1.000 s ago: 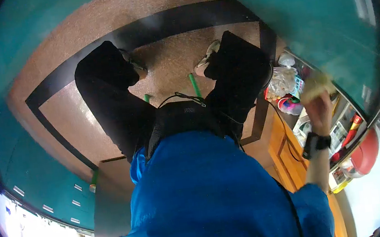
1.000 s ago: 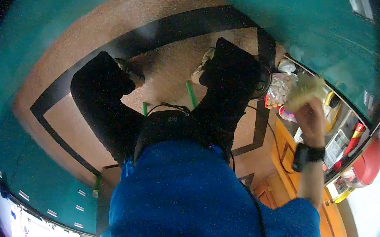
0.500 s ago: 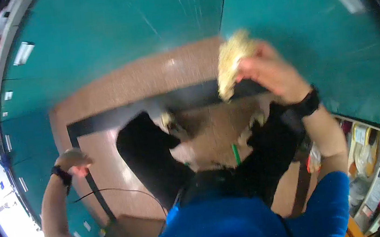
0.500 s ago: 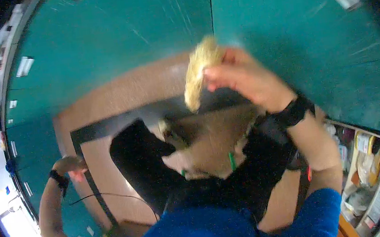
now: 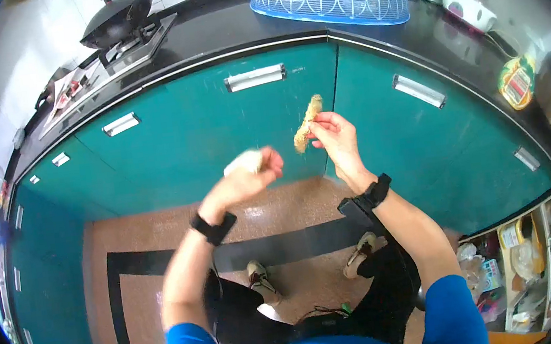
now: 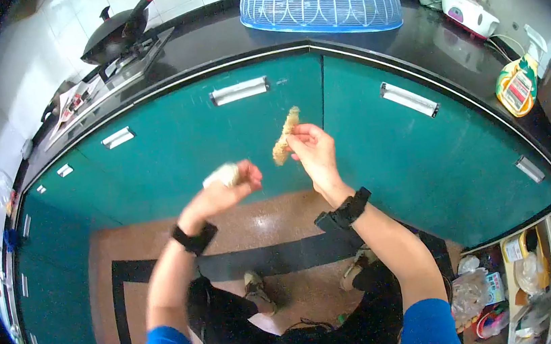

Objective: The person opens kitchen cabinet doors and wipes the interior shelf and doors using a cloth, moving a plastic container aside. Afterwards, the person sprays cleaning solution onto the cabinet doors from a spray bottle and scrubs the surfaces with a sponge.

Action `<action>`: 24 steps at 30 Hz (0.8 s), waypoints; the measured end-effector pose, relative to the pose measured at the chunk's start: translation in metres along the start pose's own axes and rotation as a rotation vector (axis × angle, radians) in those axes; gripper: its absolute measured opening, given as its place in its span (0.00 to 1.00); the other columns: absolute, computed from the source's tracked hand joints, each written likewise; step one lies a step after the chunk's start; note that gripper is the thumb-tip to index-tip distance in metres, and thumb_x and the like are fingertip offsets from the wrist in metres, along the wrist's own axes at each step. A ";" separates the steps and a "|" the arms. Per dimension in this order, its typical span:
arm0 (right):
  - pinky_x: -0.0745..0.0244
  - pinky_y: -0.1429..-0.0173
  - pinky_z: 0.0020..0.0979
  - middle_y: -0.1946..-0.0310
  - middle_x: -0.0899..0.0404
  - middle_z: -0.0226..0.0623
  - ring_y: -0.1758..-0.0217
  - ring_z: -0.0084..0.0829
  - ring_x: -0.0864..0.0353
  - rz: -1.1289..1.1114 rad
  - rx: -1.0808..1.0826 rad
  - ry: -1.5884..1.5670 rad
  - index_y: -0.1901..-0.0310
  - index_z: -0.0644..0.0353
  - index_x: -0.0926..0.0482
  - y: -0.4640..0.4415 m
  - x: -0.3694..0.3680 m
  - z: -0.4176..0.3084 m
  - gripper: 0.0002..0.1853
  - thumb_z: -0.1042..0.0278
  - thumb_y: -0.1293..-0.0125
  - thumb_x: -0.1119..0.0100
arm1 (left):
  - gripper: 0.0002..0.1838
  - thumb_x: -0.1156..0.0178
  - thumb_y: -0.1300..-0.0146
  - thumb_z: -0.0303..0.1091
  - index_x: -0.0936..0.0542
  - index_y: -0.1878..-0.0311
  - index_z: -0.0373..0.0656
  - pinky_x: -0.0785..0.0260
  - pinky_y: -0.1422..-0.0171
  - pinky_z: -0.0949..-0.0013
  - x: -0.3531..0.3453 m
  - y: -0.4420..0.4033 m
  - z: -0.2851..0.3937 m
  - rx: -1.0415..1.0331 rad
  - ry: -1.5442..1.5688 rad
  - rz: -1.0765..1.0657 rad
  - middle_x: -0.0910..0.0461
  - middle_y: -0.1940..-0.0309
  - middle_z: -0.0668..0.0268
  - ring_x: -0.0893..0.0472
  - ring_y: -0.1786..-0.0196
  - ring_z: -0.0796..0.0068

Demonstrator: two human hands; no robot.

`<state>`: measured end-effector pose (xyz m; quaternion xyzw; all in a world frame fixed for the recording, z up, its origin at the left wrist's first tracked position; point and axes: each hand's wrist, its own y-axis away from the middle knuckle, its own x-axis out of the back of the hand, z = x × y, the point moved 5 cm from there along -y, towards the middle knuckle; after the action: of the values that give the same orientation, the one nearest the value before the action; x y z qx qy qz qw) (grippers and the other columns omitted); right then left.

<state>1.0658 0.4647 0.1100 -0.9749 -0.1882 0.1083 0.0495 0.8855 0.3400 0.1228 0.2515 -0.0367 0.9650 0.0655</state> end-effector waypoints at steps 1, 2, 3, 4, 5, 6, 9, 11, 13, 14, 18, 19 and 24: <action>0.18 0.58 0.27 0.55 0.14 0.33 0.59 0.26 0.13 0.021 0.118 0.062 0.48 0.63 0.17 -0.016 -0.005 0.004 0.12 0.70 0.29 0.34 | 0.07 0.43 0.32 0.22 0.23 0.52 0.39 0.24 0.44 0.70 -0.004 -0.002 -0.041 -0.011 -0.032 0.051 0.18 0.59 0.70 0.18 0.53 0.77; 0.18 0.58 0.27 0.55 0.14 0.33 0.59 0.26 0.13 0.031 0.125 0.071 0.48 0.63 0.17 -0.032 -0.011 0.005 0.12 0.70 0.29 0.34 | 0.06 0.43 0.31 0.22 0.23 0.52 0.40 0.24 0.44 0.69 -0.008 0.005 -0.073 -0.001 0.091 0.121 0.18 0.60 0.70 0.18 0.53 0.77; 0.18 0.59 0.27 0.57 0.15 0.33 0.60 0.25 0.13 0.082 0.308 0.263 0.49 0.62 0.16 -0.047 -0.017 -0.003 0.10 0.71 0.30 0.33 | 0.05 0.43 0.30 0.23 0.23 0.53 0.40 0.24 0.45 0.69 -0.010 0.013 -0.088 0.004 0.251 0.112 0.18 0.60 0.70 0.18 0.53 0.77; 0.18 0.60 0.27 0.58 0.15 0.33 0.60 0.25 0.14 0.131 0.492 0.456 0.51 0.62 0.15 -0.062 -0.028 -0.010 0.09 0.72 0.31 0.33 | 0.04 0.43 0.29 0.24 0.23 0.54 0.39 0.24 0.46 0.69 -0.012 0.019 -0.116 0.041 0.315 0.152 0.18 0.61 0.69 0.18 0.55 0.77; 0.18 0.60 0.28 0.59 0.16 0.34 0.61 0.25 0.14 0.182 0.543 0.485 0.52 0.60 0.14 -0.070 -0.040 -0.024 0.09 0.74 0.33 0.32 | 0.04 0.44 0.29 0.23 0.22 0.54 0.39 0.24 0.46 0.69 -0.009 0.025 -0.131 0.110 0.326 0.170 0.18 0.61 0.69 0.18 0.55 0.77; 0.18 0.60 0.28 0.59 0.16 0.34 0.61 0.25 0.14 0.192 0.544 0.503 0.52 0.60 0.14 -0.088 -0.051 -0.026 0.09 0.74 0.33 0.32 | 0.04 0.44 0.30 0.22 0.22 0.55 0.39 0.25 0.47 0.70 -0.002 0.029 -0.145 0.178 0.334 0.184 0.18 0.62 0.69 0.18 0.56 0.77; 0.18 0.61 0.29 0.61 0.16 0.36 0.61 0.28 0.14 0.310 0.710 0.503 0.54 0.60 0.14 -0.123 -0.071 -0.024 0.08 0.74 0.34 0.32 | 0.05 0.44 0.31 0.22 0.22 0.55 0.39 0.26 0.48 0.70 0.007 0.030 -0.202 0.160 0.353 0.315 0.17 0.62 0.69 0.18 0.56 0.76; 0.18 0.61 0.29 0.61 0.16 0.37 0.61 0.29 0.14 0.386 0.754 0.578 0.55 0.60 0.14 -0.126 -0.086 -0.017 0.07 0.74 0.34 0.32 | 0.06 0.44 0.32 0.23 0.20 0.55 0.38 0.25 0.49 0.69 0.007 0.032 -0.221 0.146 0.272 0.317 0.16 0.63 0.66 0.17 0.57 0.74; 0.18 0.60 0.32 0.61 0.16 0.38 0.62 0.34 0.14 0.410 0.845 0.688 0.59 0.60 0.14 -0.121 -0.113 -0.012 0.05 0.73 0.35 0.31 | 0.07 0.43 0.32 0.26 0.18 0.56 0.37 0.24 0.50 0.66 0.003 0.039 -0.237 0.171 0.187 0.355 0.14 0.64 0.62 0.15 0.58 0.71; 0.18 0.59 0.34 0.61 0.16 0.39 0.61 0.38 0.14 0.338 0.940 0.748 0.60 0.59 0.14 -0.122 -0.133 -0.007 0.04 0.73 0.36 0.31 | 0.07 0.43 0.32 0.26 0.18 0.56 0.37 0.24 0.50 0.66 0.002 0.039 -0.238 0.166 0.189 0.350 0.14 0.64 0.62 0.15 0.58 0.71; 0.18 0.58 0.38 0.61 0.19 0.34 0.59 0.39 0.14 0.154 1.002 0.800 0.61 0.56 0.15 -0.112 -0.199 -0.002 0.06 0.75 0.39 0.30 | 0.06 0.40 0.31 0.29 0.17 0.56 0.38 0.24 0.50 0.65 -0.015 0.044 -0.247 0.178 0.234 0.339 0.13 0.65 0.63 0.15 0.59 0.70; 0.17 0.58 0.38 0.61 0.18 0.33 0.60 0.38 0.14 0.111 1.045 0.839 0.61 0.55 0.15 -0.113 -0.197 -0.006 0.06 0.74 0.39 0.30 | 0.06 0.40 0.31 0.30 0.17 0.57 0.39 0.24 0.51 0.65 -0.016 0.046 -0.239 0.256 0.174 0.298 0.13 0.65 0.63 0.15 0.60 0.70; 0.15 0.55 0.36 0.59 0.16 0.32 0.56 0.37 0.13 0.114 1.037 1.048 0.61 0.51 0.13 -0.122 -0.120 -0.022 0.07 0.74 0.40 0.30 | 0.07 0.37 0.35 0.31 0.17 0.58 0.39 0.24 0.55 0.63 -0.019 0.064 -0.241 0.296 0.084 0.282 0.15 0.68 0.60 0.15 0.63 0.67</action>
<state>0.9182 0.5306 0.1709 -0.7585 -0.0137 -0.2942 0.5814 0.7771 0.2995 -0.0992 0.2103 0.0736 0.9690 -0.1065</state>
